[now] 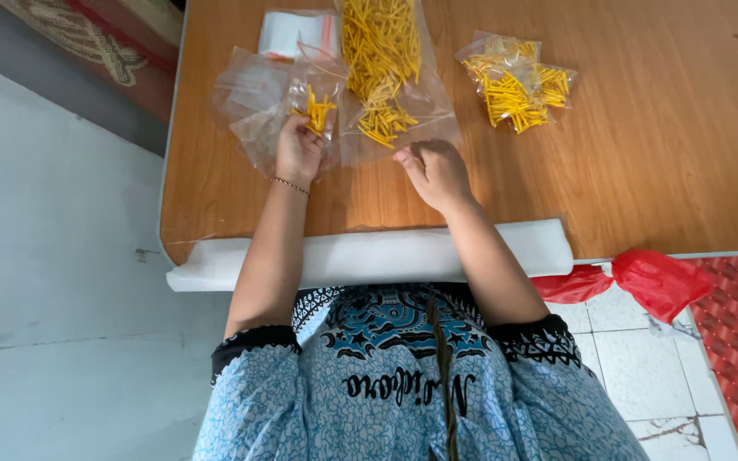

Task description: The person places yellow plastic items into small clear plastic bags by hand.

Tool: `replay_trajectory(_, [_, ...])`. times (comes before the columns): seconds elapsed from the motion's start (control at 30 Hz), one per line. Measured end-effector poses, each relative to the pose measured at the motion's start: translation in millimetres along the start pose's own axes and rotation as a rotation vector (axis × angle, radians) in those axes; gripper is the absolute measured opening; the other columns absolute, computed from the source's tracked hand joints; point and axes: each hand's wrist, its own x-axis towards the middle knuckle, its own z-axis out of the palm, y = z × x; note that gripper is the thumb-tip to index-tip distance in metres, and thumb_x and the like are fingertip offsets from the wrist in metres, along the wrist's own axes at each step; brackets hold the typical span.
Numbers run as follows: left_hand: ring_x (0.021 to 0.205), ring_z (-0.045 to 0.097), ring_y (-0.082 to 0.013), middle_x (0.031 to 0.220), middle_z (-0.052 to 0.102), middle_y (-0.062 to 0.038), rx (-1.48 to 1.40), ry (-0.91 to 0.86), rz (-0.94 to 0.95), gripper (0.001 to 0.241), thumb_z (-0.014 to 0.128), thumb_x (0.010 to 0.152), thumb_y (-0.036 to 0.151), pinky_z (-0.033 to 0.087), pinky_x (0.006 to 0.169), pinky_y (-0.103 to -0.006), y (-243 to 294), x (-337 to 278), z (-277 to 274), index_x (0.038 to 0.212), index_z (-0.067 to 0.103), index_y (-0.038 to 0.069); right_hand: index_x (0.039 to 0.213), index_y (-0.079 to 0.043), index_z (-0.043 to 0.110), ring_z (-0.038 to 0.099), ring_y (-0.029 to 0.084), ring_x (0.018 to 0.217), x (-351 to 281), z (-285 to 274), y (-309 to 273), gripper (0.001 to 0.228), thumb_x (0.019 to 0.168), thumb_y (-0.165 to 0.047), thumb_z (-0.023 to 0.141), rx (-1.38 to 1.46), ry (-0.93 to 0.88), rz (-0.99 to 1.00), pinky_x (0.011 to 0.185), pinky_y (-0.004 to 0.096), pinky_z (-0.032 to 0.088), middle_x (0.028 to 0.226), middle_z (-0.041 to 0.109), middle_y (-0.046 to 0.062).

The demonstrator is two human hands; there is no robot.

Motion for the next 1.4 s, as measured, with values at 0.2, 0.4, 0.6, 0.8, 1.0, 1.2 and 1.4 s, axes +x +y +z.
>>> replay_trajectory(0.2, [0.069, 0.064, -0.0128, 0.078, 0.06, 0.001, 0.028, -0.043, -0.032, 0.016, 0.058, 0.066, 0.015, 0.052, 0.063, -0.024, 0.0, -12.4, 15.2, 0.082, 0.055, 0.011, 0.067, -0.016, 0.057, 0.058, 0.028, 0.069, -2.4, -0.1, 7.0, 0.034, 0.093, -0.03, 0.04, 0.048, -0.005, 0.012, 0.068, 0.035, 0.045, 0.065, 0.059, 0.007])
replay_trajectory(0.4, [0.073, 0.064, -0.0172, 0.085, 0.059, -0.002, 0.054, -0.064, -0.051, 0.019, 0.058, 0.07, 0.016, 0.054, 0.065, -0.0249, 3.4, -14.4, 14.9, 0.087, 0.053, 0.01, 0.068, -0.013, 0.059, 0.06, 0.027, 0.076, -9.6, 9.9, 22.5, 0.029, 0.089, -0.027, 0.045, -0.106, 0.027, 0.067, 0.07, 0.035, 0.046, 0.071, 0.062, 0.009])
replay_trajectory(0.6, [0.065, 0.061, -0.0173, 0.081, 0.055, -0.005, 0.061, -0.056, -0.105, 0.025, 0.058, 0.07, 0.018, 0.055, 0.057, -0.0228, 11.0, -22.7, 22.6, 0.09, 0.049, 0.006, 0.101, -0.006, 0.063, 0.056, 0.031, 0.096, -3.7, -4.8, 10.2, 0.029, 0.076, -0.004, 0.048, -0.241, -0.036, 0.008, 0.081, 0.038, 0.044, 0.1, 0.062, 0.015])
replay_trajectory(0.8, [0.058, 0.052, -0.0153, 0.079, 0.048, -0.003, 0.131, -0.015, -0.158, 0.031, 0.057, 0.067, 0.018, 0.05, 0.046, -0.0181, 15.9, -29.0, 23.9, 0.097, 0.052, 0.009, 0.128, -0.01, 0.041, 0.05, 0.034, 0.105, -7.5, 13.3, 20.5, 0.052, 0.077, -0.004, 0.05, -0.266, -0.169, 0.075, 0.089, 0.042, 0.039, 0.113, 0.053, 0.018])
replay_trajectory(1.0, [0.06, 0.048, -0.0131, 0.083, 0.042, -0.004, 0.197, -0.097, -0.123, 0.05, 0.05, 0.07, 0.014, 0.048, 0.046, -0.0155, 26.0, -48.7, 39.0, 0.119, 0.044, 0.011, 0.132, -0.013, 0.033, 0.049, 0.036, 0.107, -8.1, 12.5, 15.3, 0.053, 0.082, -0.007, 0.05, -0.301, -0.244, 0.142, 0.092, 0.043, 0.035, 0.114, 0.052, 0.02])
replay_trajectory(1.2, [0.055, 0.046, -0.0101, 0.085, 0.047, -0.003, 0.196, -0.113, -0.144, 0.055, 0.047, 0.071, 0.013, 0.045, 0.043, -0.0139, 19.6, -20.9, 10.5, 0.124, 0.043, 0.023, 0.128, -0.011, 0.041, 0.052, 0.035, 0.103, -6.5, 36.5, 37.1, 0.041, 0.087, -0.016, 0.044, -0.335, -0.26, 0.146, 0.089, 0.043, 0.037, 0.122, 0.048, 0.017])
replay_trajectory(1.4, [0.047, 0.043, -0.0141, 0.074, 0.049, -0.007, 0.084, -0.052, -0.151, 0.042, 0.043, 0.07, 0.004, 0.034, 0.035, -0.019, 24.1, -32.7, 24.4, 0.11, 0.049, 0.016, 0.131, -0.014, 0.035, 0.037, 0.038, 0.116, -2.8, 59.7, 45.9, 0.045, 0.089, -0.03, 0.041, -0.465, -0.23, 0.096, 0.095, 0.05, 0.029, 0.132, 0.037, 0.013])
